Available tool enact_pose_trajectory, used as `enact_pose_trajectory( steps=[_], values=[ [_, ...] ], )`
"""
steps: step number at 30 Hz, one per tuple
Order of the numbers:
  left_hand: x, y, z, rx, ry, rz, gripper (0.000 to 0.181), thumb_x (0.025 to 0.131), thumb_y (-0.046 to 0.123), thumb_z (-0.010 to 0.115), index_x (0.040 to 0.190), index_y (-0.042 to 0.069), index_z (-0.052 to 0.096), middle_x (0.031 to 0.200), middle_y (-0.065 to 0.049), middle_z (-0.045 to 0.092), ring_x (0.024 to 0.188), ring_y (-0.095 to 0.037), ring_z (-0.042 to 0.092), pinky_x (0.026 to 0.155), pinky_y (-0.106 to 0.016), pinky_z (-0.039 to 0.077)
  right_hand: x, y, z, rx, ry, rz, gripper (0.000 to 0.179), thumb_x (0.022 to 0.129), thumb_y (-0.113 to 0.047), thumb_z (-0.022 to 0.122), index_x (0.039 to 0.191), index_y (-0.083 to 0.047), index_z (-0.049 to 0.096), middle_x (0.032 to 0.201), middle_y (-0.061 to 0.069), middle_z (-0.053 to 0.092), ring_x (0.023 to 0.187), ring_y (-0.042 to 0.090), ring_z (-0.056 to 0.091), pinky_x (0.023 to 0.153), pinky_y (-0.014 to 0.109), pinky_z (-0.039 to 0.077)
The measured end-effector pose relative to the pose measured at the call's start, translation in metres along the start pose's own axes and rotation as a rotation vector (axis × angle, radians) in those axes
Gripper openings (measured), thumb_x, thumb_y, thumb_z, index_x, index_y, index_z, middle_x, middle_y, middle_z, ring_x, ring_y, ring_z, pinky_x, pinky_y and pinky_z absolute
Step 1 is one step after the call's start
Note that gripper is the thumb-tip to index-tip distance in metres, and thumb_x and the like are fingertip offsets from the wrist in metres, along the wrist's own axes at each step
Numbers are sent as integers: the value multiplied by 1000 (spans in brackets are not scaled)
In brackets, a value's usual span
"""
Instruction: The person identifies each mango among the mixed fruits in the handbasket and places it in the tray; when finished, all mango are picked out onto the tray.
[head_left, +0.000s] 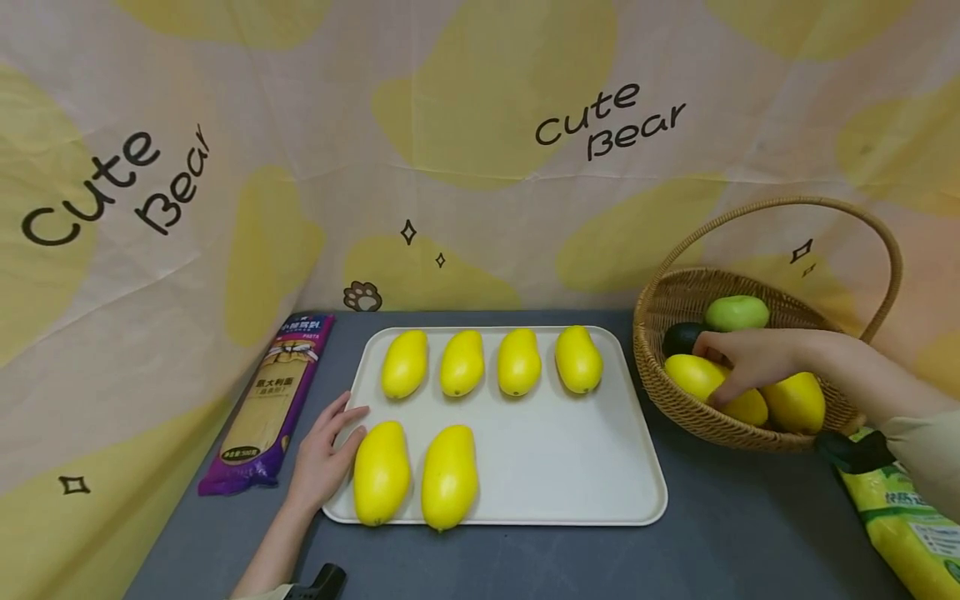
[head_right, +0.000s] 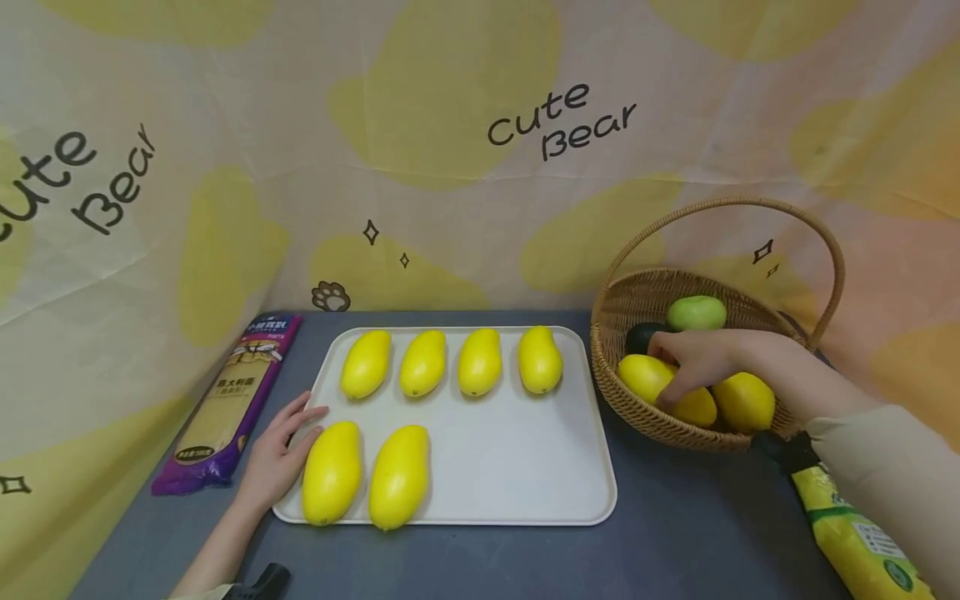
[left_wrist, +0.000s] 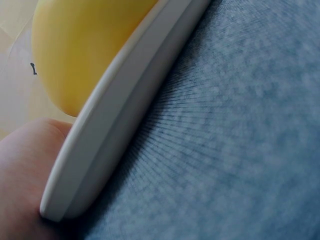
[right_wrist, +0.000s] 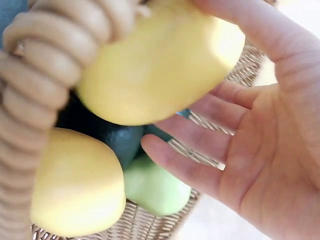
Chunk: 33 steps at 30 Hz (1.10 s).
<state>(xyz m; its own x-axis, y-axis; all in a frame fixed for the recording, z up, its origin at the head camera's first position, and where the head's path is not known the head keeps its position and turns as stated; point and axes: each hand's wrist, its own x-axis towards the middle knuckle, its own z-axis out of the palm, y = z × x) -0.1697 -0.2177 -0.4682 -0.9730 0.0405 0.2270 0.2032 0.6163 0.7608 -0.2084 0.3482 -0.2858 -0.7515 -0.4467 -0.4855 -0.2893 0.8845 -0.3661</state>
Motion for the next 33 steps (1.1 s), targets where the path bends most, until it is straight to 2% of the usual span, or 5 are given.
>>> enact_pose_trajectory(
  steps=[11, 18, 21, 28, 33],
  values=[
    [-1, 1, 1, 2, 8, 16, 29, 96, 14, 62, 123, 4, 65, 150, -17, 40, 136, -39, 37, 102, -59, 37, -31, -1, -1, -50, 375, -84, 61, 82, -40, 78, 132, -17, 53, 121, 2, 57, 91, 17, 52, 73, 33, 45],
    [1, -1, 1, 9, 6, 11, 30, 96, 15, 62, 123, 4, 65, 150, -17, 40, 136, -39, 37, 103, -58, 37, -41, -23, 3, 51, 511, -63, 60, 83, -32, 78, 136, -30, 49, 120, -2, 56, 88, 17, 52, 70, 31, 42],
    [0, -1, 0, 13, 7, 6, 30, 96, 16, 62, 124, 4, 65, 150, -17, 40, 136, -39, 37, 103, -58, 37, -39, -39, 9, 79, 564, -104, 60, 82, -29, 80, 134, -32, 51, 118, -6, 56, 87, 15, 52, 70, 30, 42],
    [0, -3, -1, 6, 13, 22, 30, 95, 14, 63, 123, 4, 65, 149, -16, 41, 136, -39, 37, 103, -58, 37, -22, -78, 26, 100, 545, -301, 62, 81, -32, 81, 134, -28, 52, 122, -9, 58, 91, 10, 55, 75, 28, 45],
    [0, -3, -1, -8, 21, 43, 29, 95, 13, 63, 123, 4, 66, 149, -17, 41, 136, -39, 38, 102, -58, 37, 0, -95, 47, 88, 495, -373, 66, 78, -44, 81, 135, -27, 53, 126, -11, 57, 96, 8, 55, 80, 28, 47]
  ],
)
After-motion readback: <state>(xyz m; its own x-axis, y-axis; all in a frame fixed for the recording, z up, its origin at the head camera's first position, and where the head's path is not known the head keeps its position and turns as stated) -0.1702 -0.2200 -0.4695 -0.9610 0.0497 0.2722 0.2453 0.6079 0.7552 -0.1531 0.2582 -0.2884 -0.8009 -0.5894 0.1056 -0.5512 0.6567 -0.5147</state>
